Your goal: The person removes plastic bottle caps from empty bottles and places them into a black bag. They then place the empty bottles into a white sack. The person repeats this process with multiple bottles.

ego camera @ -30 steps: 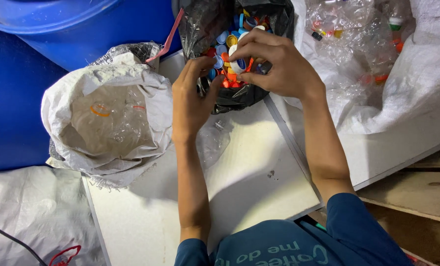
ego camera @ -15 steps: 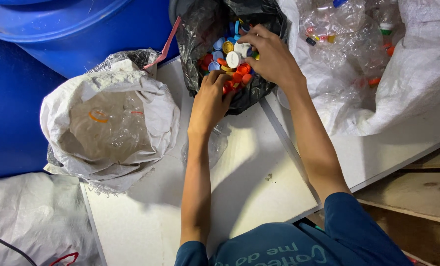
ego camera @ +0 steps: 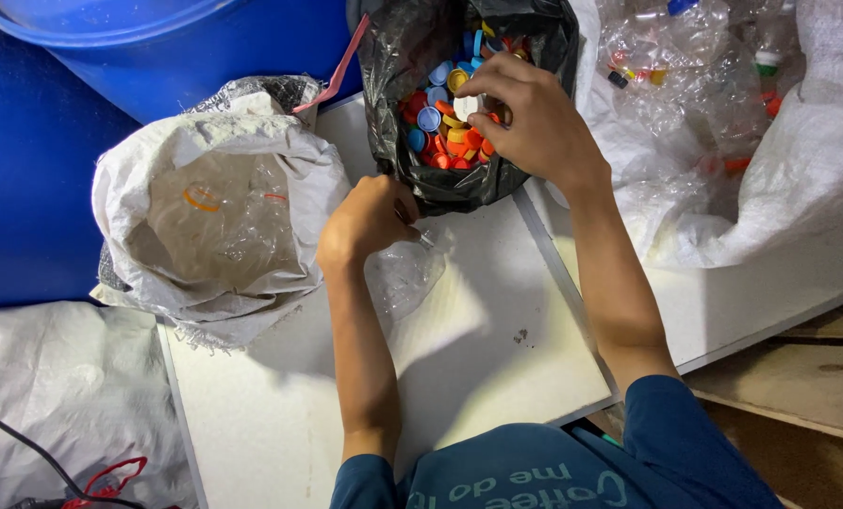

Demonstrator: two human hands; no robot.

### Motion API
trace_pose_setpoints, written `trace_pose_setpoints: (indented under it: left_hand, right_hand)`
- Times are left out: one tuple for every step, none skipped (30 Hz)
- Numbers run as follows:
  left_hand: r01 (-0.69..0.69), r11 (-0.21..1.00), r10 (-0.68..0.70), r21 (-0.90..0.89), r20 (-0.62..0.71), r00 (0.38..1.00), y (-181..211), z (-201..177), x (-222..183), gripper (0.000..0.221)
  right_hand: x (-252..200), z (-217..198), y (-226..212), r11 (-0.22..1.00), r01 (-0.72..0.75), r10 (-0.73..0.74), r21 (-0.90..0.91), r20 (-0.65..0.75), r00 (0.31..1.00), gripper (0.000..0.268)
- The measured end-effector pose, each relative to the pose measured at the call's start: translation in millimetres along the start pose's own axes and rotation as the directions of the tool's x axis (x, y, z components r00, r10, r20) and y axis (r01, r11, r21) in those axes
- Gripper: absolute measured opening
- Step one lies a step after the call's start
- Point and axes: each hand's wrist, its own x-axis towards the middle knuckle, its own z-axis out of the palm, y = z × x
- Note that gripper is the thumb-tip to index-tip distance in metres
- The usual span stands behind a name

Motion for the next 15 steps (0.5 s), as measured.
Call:
trace_pose_setpoints:
  left_hand:
    - [0.005,1.0,-0.005,-0.004,-0.003,1.0,-14,10,10,0.024]
    - [0.027,0.999,-0.029,0.025,0.065,0.997,-29,19,20,0.033]
    - [0.049,0.997,-0.056,0.055,0.132,0.99,-44,29,30,0.041]
    - [0.054,0.997,-0.06,0.05,0.13,0.99,-48,33,30,0.041]
    - [0.061,0.995,-0.073,0.076,0.167,0.983,-52,32,34,0.045]
    - [0.068,0.993,-0.087,0.101,0.203,0.975,-55,31,39,0.049]
    - [0.071,0.993,-0.09,0.098,0.197,0.976,-56,30,38,0.049]
    - [0.068,0.994,-0.085,0.084,0.218,0.972,-56,30,37,0.048]
    - [0.064,0.996,-0.079,0.068,0.239,0.968,-57,31,37,0.046]
    - [0.067,0.996,-0.08,0.064,0.234,0.969,-57,32,38,0.046]
    - [0.063,0.997,-0.073,0.048,0.257,0.964,-56,33,38,0.045]
    - [0.059,0.998,-0.065,0.031,0.28,0.958,-56,35,38,0.044]
    - [0.061,0.998,-0.067,0.028,0.28,0.958,-56,37,38,0.044]
    - [0.057,0.998,-0.059,0.013,0.306,0.95,-55,39,38,0.043]
    - [0.052,0.999,-0.049,0.0,0.334,0.941,-55,41,38,0.043]
  right_hand:
    - [-1,0,1,1.0,0.003,-0.003,0.001,0.006,1.0,0.023]
    - [-2,1,2,0.991,0.124,-0.125,-0.047,-0.029,0.992,0.024]
    - [-2,1,3,0.965,0.242,-0.248,-0.097,-0.056,0.967,0.026]
    - [-5,2,1,0.965,0.245,-0.25,-0.094,-0.05,0.967,0.026]
    - [-4,2,-1,0.975,0.22,-0.221,-0.044,-0.034,0.975,0.025]
    - [-3,1,-3,0.981,0.193,-0.193,0.005,-0.016,0.981,0.023]
    - [-2,2,-2,0.98,0.199,-0.199,0.006,-0.012,0.98,0.023]
    - [-2,2,-2,0.985,0.17,-0.17,0.029,-0.003,0.985,0.023]
    - [-2,3,-1,0.989,0.139,-0.14,0.052,0.007,0.99,0.022]
    - [-2,3,-2,0.988,0.145,-0.145,0.051,0.011,0.989,0.022]
    - [-2,3,-3,0.99,0.137,-0.138,0.036,0.006,0.99,0.023]
    - [-3,3,-4,0.991,0.13,-0.13,0.021,0.002,0.992,0.023]
    - [-3,2,-3,0.991,0.13,-0.13,0.021,0.005,0.991,0.023]
    - [-4,1,-3,0.992,0.118,-0.118,0.04,0.005,0.993,0.024]
    - [-5,0,-2,0.993,0.103,-0.104,0.058,0.003,0.995,0.024]
